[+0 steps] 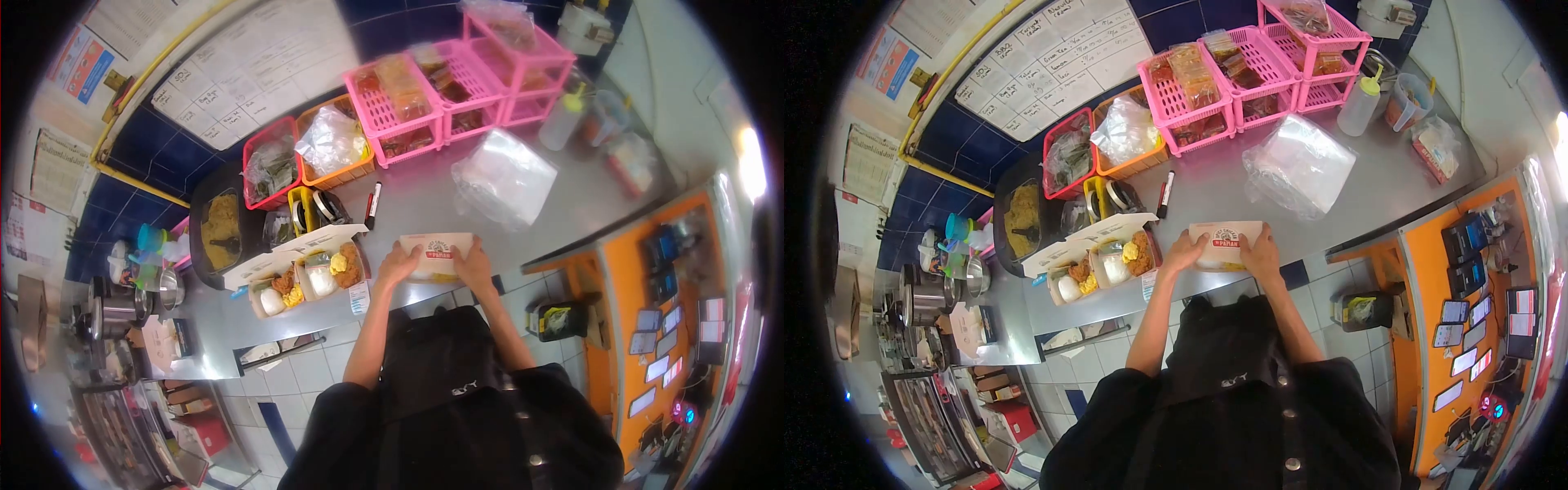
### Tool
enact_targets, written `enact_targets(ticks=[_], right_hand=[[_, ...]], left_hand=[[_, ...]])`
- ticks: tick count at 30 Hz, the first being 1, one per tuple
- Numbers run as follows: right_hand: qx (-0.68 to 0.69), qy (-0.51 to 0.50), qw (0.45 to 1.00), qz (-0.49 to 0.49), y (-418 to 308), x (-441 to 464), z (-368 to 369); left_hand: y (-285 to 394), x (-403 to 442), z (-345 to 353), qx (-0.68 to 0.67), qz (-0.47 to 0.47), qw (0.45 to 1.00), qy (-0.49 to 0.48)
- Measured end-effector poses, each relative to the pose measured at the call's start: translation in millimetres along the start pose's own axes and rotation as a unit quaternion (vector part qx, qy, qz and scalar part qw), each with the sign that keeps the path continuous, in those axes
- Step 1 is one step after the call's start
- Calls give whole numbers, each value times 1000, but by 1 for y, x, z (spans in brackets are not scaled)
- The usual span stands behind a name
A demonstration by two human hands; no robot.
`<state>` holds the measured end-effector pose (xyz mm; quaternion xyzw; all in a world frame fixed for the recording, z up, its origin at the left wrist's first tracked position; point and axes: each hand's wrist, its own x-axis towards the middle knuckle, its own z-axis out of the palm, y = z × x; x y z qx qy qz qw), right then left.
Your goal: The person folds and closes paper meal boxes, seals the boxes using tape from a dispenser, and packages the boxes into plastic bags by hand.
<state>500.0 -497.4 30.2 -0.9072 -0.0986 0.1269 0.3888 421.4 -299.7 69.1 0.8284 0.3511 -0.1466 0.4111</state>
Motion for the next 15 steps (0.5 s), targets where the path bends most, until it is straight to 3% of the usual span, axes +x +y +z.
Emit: enact_targets(ticks=[2,4,5,7,10,11,12,13,14,15], right_hand=[[2,21,1000,-21,8,0,10],[2,37,999,-35,15,-9,15],[-8,37,998,-58,19,-16,17],[-18,43,996,-79,17,-12,13],[46,-15,996,-71,22,-16,0],[-32,3,987,-155,23,-17,-7],[-111,17,966,-235,22,-22,-13],[-109,17,967,-230,14,-25,-25],[-139,-69,944,-292,2,-24,-43],[-168,-156,908,-350,-3,-22,-53]], left_hand=[[4,-6,12,6,-7,1000,1],[-7,-7,38,-71,15,993,98],[-17,-8,47,-70,9,993,93],[-21,-6,51,-65,66,989,116],[-19,-19,29,24,115,986,119],[-23,-20,25,-13,205,965,164],[-23,-22,13,-8,206,965,160],[-17,-27,-1,73,269,954,107],[-9,-31,-10,150,329,931,52],[1,-33,-14,150,327,932,47]])
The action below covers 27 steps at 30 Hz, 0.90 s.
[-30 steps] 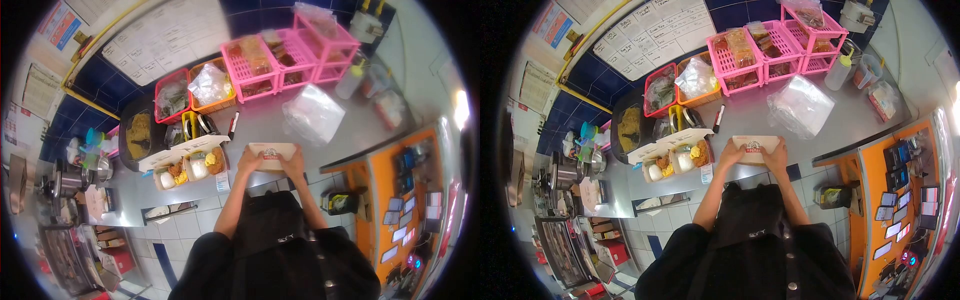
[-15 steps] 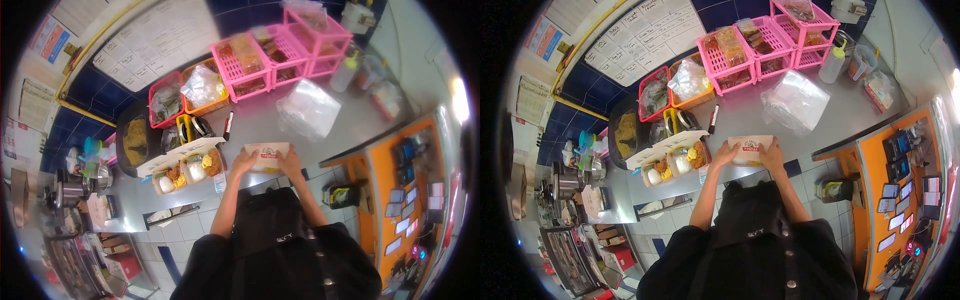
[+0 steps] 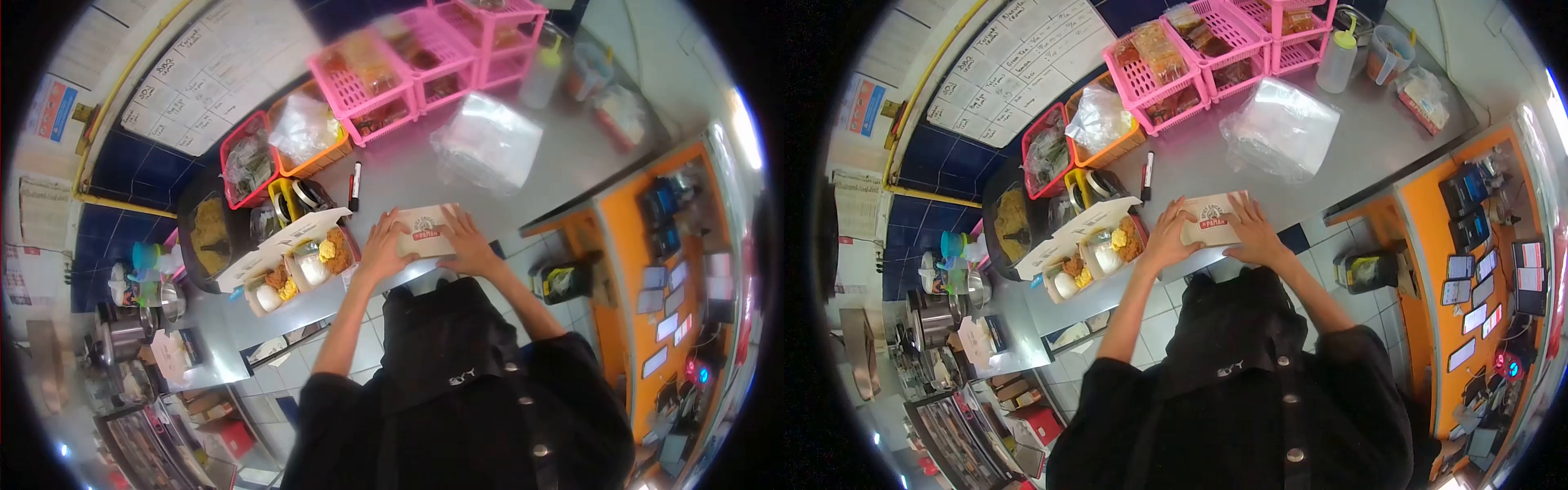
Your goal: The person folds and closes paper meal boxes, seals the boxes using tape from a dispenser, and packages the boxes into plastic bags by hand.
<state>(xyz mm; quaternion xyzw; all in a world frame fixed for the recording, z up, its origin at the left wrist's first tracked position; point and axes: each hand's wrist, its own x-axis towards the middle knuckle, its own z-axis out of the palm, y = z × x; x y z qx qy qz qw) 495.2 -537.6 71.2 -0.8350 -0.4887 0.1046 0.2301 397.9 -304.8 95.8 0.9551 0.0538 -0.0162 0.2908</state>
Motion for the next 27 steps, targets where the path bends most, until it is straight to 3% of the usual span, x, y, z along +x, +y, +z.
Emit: enact_targets(ticks=[2,5,9,27], right_hand=[[-21,-25,999,-20,6,10,6],[-61,-51,996,-48,10,28,14],[-68,-21,995,-71,17,37,22],[44,-4,997,-67,19,31,19]], left_hand=[[9,13,-11,119,17,976,-181],[3,27,2,186,54,955,-224],[6,36,5,249,72,938,-229],[-26,36,-2,159,168,960,-156]])
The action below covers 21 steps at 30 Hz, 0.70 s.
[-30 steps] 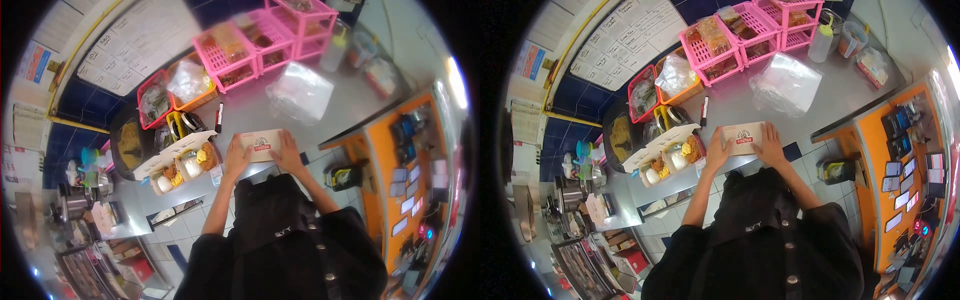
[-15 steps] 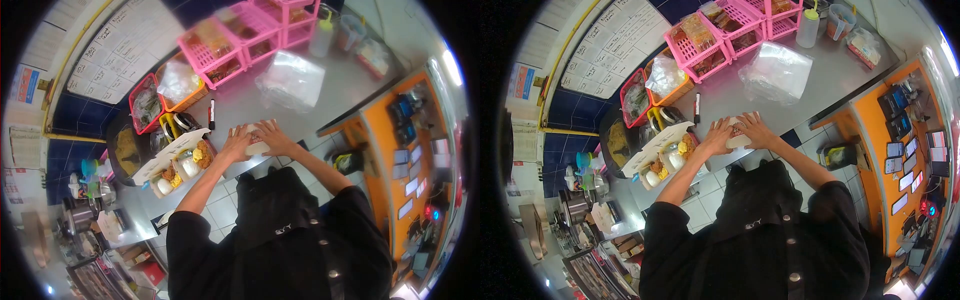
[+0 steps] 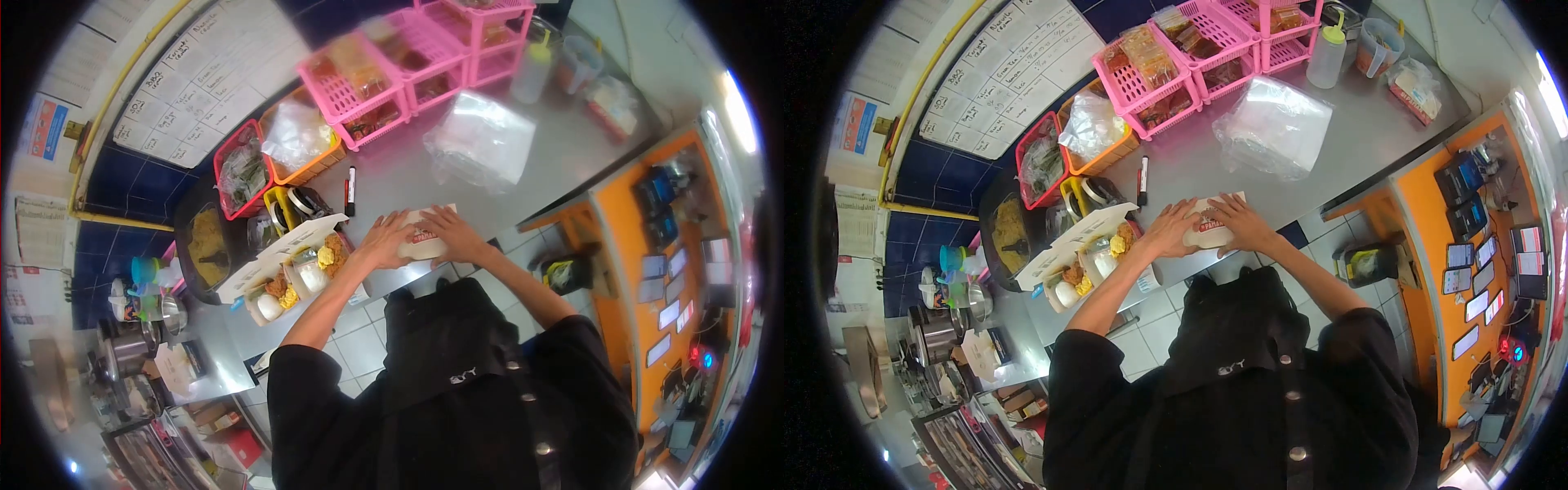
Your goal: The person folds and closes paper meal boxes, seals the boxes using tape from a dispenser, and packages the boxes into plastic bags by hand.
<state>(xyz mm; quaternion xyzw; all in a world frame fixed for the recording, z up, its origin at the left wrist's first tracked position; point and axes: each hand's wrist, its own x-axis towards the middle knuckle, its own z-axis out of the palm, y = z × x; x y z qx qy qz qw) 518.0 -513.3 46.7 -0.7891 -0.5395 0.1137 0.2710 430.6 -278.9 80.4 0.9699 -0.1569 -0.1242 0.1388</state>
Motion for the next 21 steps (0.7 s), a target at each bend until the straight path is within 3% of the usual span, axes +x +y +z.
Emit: enact_targets(ticks=[13,19,21], right_hand=[[1,41,998,50,-8,0,11],[43,122,985,115,-16,2,28],[76,221,957,170,-23,-8,32]], left_hand=[[2,11,-12,41,35,998,-33],[9,10,-10,79,31,996,-33],[10,10,-10,85,30,996,-20]])
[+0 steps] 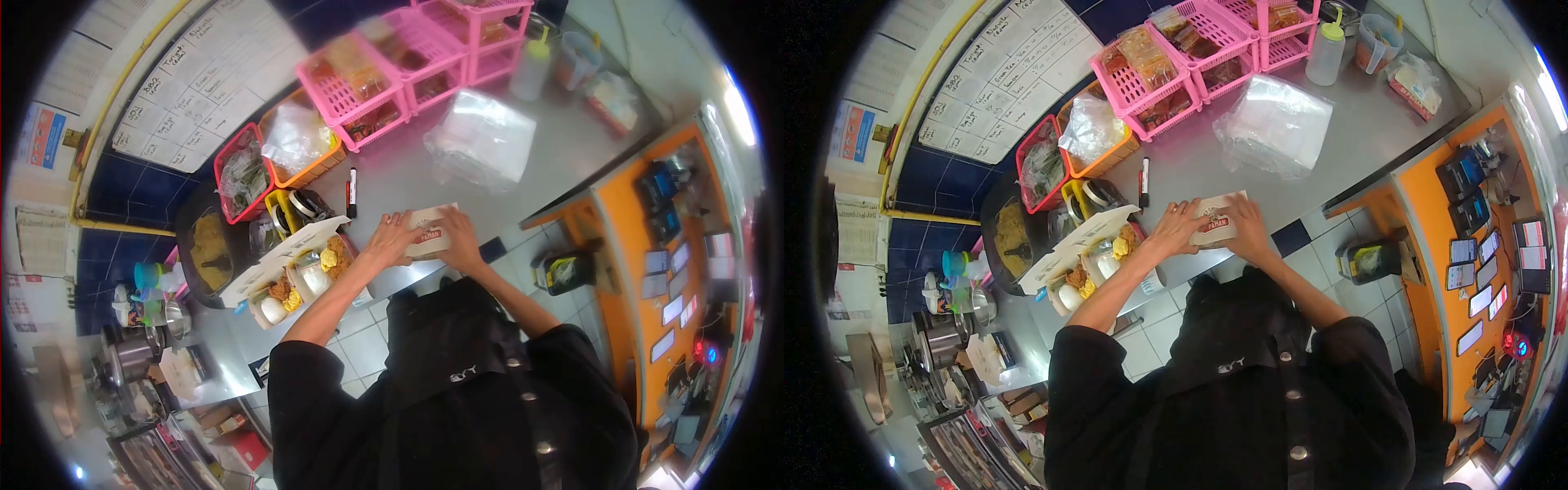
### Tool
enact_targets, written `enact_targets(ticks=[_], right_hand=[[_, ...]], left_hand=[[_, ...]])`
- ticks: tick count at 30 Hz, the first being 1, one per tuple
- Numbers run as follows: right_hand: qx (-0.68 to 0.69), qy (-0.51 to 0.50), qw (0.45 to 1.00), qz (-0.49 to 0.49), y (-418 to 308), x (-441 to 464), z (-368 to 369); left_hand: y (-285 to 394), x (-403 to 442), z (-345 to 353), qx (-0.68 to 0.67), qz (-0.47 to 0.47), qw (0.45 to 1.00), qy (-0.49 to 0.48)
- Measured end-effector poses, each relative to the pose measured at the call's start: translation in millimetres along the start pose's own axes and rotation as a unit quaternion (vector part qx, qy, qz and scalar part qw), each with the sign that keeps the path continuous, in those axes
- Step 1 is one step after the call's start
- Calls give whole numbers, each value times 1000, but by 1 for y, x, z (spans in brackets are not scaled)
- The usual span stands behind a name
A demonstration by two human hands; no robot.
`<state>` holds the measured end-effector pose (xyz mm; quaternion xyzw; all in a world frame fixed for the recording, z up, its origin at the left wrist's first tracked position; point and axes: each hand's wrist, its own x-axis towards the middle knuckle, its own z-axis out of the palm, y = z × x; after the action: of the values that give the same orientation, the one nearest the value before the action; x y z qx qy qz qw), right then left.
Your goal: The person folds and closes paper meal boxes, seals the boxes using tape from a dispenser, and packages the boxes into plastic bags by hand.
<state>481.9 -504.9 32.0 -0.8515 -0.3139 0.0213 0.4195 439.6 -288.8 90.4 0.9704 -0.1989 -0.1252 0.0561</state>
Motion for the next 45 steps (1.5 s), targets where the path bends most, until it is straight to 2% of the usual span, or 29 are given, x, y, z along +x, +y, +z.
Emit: enact_targets(ticks=[1,3,4,6,7,9,10,13,14,15,16,18,19,21,22,24,25,27,29,32,34,35,36,37,38,40,41,43,45], right_hand=[[0,-1,1000,-2,0,-8,1],[92,100,980,146,4,-21,1],[94,100,979,150,16,-28,9],[353,199,902,152,30,-34,19],[353,202,900,155,30,-37,19],[439,187,845,241,26,-39,14],[440,189,844,242,22,-40,9],[389,188,870,240,-5,-42,-14],[129,174,969,117,-23,-45,-31],[-144,143,979,-13,-32,-49,-38],[-145,142,979,-10,-30,-53,-31],[-109,-79,990,-46,-29,-59,-16],[-110,-76,990,-45,-33,-57,-13],[-115,-237,965,9,-45,-53,-7],[-116,-237,965,9,-48,-53,-1],[-73,-278,954,-85,-47,-58,14],[-74,-279,954,-88,-42,-57,15],[-129,-153,980,22,-21,-47,5],[-106,-56,992,40,9,-46,-27],[-149,-57,987,25,3,-44,-73],[-78,-89,971,205,-18,-37,-84],[-82,-97,974,188,-20,-31,-85],[-141,-93,985,43,-23,-25,-83],[-188,-85,973,-106,-26,-17,-78],[-180,-96,970,-130,-24,-8,-70],[-145,-240,947,-156,-13,16,-57],[-144,-245,943,-175,-10,27,-52],[-213,-321,902,-194,-12,49,-45],[-209,-326,899,-204,1,57,-29]], left_hand=[[1,1,-2,-3,-4,1000,-13],[-2,3,-3,-7,-10,1000,-26],[-3,2,1,-7,-7,1000,-15],[0,3,3,-9,2,1000,-6],[2,2,1,-7,-2,1000,-10],[3,3,-2,-3,-2,1000,-14],[3,0,-1,-3,3,1000,0],[1,-2,5,10,6,1000,15],[1,-1,8,20,5,1000,18],[2,0,5,18,7,1000,16],[3,3,2,12,-1,1000,11],[7,2,3,5,-6,1000,3],[6,3,4,4,-8,1000,-12],[2,5,2,4,-11,1000,-25],[3,5,3,7,-13,1000,-12],[9,1,5,6,-15,1000,-1],[10,1,4,1,-20,1000,-11],[7,2,0,-4,-36,999,-13],[10,-1,4,-22,-41,999,-18],[16,1,0,-35,-63,995,-67],[23,0,-8,-50,-87,992,-74],[26,1,-11,-62,-102,989,-87],[30,2,-11,-67,-124,987,-77],[34,4,-8,-35,-121,989,-73],[37,2,-5,-2,-119,990,-72],[37,6,2,11,-134,988,-73],[35,9,7,25,-121,989,-78],[32,12,26,11,-135,990,-40],[31,6,36,-2,-143,990,0]])
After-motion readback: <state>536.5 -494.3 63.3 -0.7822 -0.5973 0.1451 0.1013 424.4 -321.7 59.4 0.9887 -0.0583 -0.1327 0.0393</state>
